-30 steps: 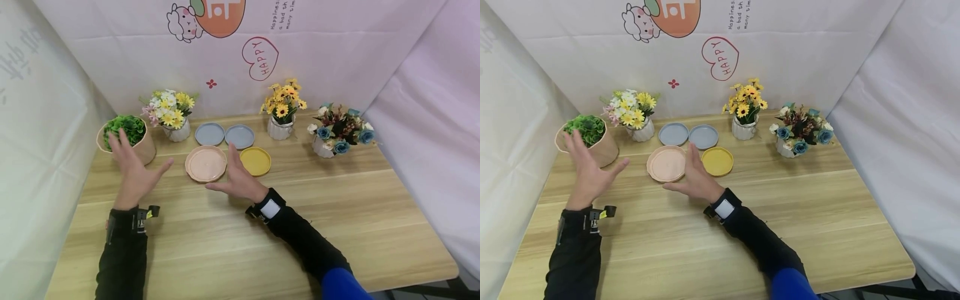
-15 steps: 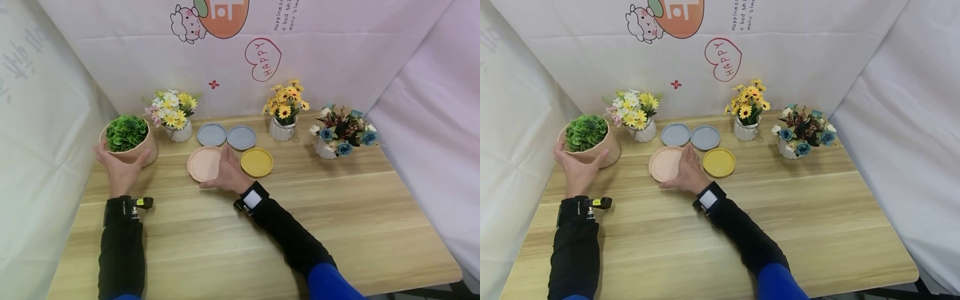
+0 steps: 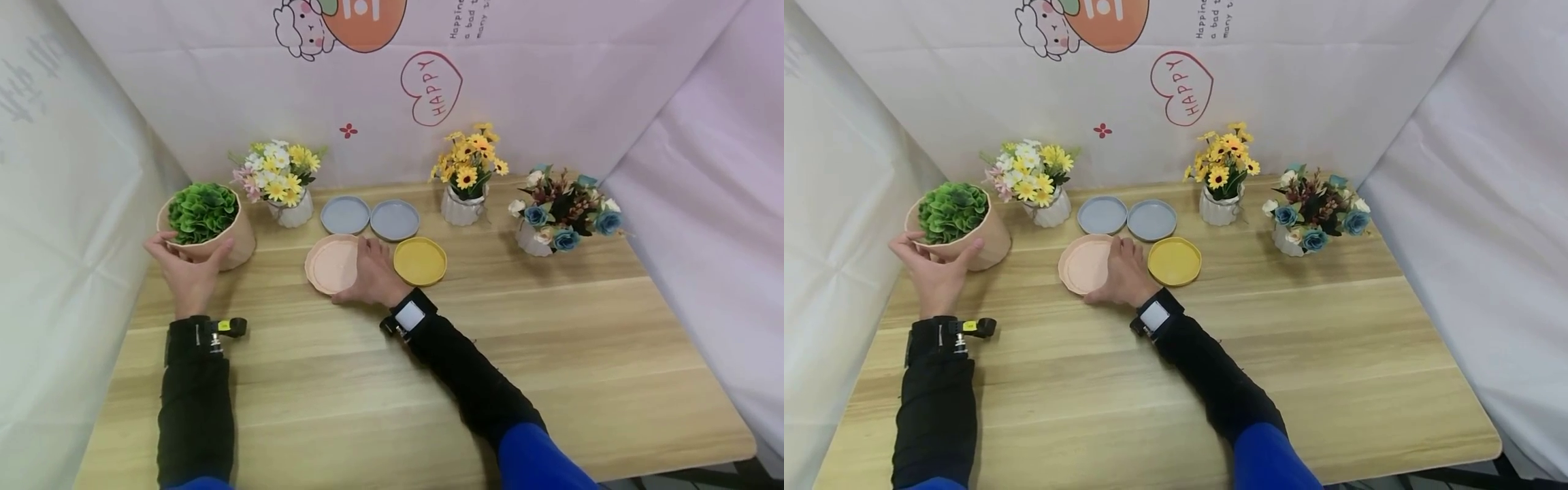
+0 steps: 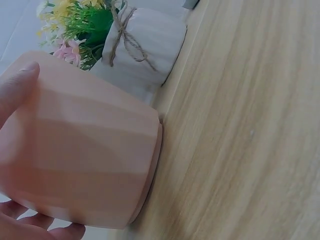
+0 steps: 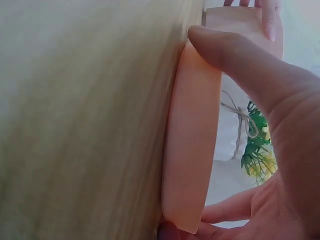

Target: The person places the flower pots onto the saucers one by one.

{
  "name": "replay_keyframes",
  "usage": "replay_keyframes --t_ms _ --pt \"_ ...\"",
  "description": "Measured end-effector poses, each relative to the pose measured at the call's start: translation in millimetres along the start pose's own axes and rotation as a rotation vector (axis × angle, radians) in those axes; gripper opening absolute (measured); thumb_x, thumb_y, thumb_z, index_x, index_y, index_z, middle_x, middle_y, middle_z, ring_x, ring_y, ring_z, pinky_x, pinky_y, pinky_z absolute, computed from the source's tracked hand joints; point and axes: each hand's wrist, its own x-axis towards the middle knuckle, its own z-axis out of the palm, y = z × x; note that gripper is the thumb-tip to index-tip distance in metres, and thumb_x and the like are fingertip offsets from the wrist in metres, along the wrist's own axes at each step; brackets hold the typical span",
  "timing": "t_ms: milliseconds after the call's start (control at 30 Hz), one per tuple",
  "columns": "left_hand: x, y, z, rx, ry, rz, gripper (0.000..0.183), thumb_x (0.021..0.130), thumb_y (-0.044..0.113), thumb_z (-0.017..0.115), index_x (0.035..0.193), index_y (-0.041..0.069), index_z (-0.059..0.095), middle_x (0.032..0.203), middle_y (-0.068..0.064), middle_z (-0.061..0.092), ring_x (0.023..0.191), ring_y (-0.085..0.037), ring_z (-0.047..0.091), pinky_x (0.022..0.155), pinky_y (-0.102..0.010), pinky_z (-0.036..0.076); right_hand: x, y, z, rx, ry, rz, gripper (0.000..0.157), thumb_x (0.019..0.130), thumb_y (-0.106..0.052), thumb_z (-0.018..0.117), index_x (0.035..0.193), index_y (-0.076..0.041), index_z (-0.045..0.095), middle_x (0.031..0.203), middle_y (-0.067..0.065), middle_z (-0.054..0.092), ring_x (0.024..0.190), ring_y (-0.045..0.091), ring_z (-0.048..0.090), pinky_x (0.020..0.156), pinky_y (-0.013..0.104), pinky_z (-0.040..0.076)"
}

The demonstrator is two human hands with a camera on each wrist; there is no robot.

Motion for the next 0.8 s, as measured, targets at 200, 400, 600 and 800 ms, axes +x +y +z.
replay_keyframes --t_ms 200,400,600,800 --pt "3.3 0.7 -1.5 -0.053 0.002 0.005 0.079 0.073 0.017 0.096 0.12 0.022 0.034 0.148 -0.003 0.033 0.148 -0.014 0.038 0.12 -0.029 0.037 0.6 -1.2 -5.3 0.026 -0.031 0.002 0.132 0.065 -0.06 0.097 0.158 0.005 0.028 0.15 0.025 0.042 0.14 0.042 0.039 0.12 0.046 0.043" --pt "2.7 0.6 -4.2 -0.061 -0.007 -0.008 0.078 0.073 0.016 0.097 0.119 0.021 0.034 0.149 -0.002 0.033 0.15 -0.015 0.038 0.122 -0.031 0.039 -4.4 1.0 -5.9 0.023 -0.055 -0.029 0.138 0.065 -0.058 0.098 0.162 0.007 0.023 0.156 0.026 0.039 0.148 0.042 0.035 0.127 0.05 0.034" --pt "2.8 3.1 -8.6 0.013 -0.027 -0.023 0.075 0.074 0.019 0.098 0.115 0.021 0.035 0.144 0.0 0.037 0.146 -0.015 0.044 0.107 -0.028 0.046 -12.0 2.4 -7.4 0.017 -0.079 -0.058 0.136 0.066 -0.057 0.097 0.161 0.008 0.025 0.157 0.027 0.038 0.147 0.042 0.035 0.125 0.049 0.037" --pt "9.0 -8.0 -13.8 0.121 -0.018 0.008 0.076 0.071 0.026 0.1 0.11 0.019 0.035 0.128 0.004 0.04 0.134 -0.01 0.048 0.099 -0.027 0.045 -20.0 5.6 -6.6 0.027 -0.073 -0.089 0.134 0.066 -0.054 0.098 0.161 0.007 0.026 0.154 0.026 0.04 0.143 0.041 0.038 0.122 0.048 0.041"
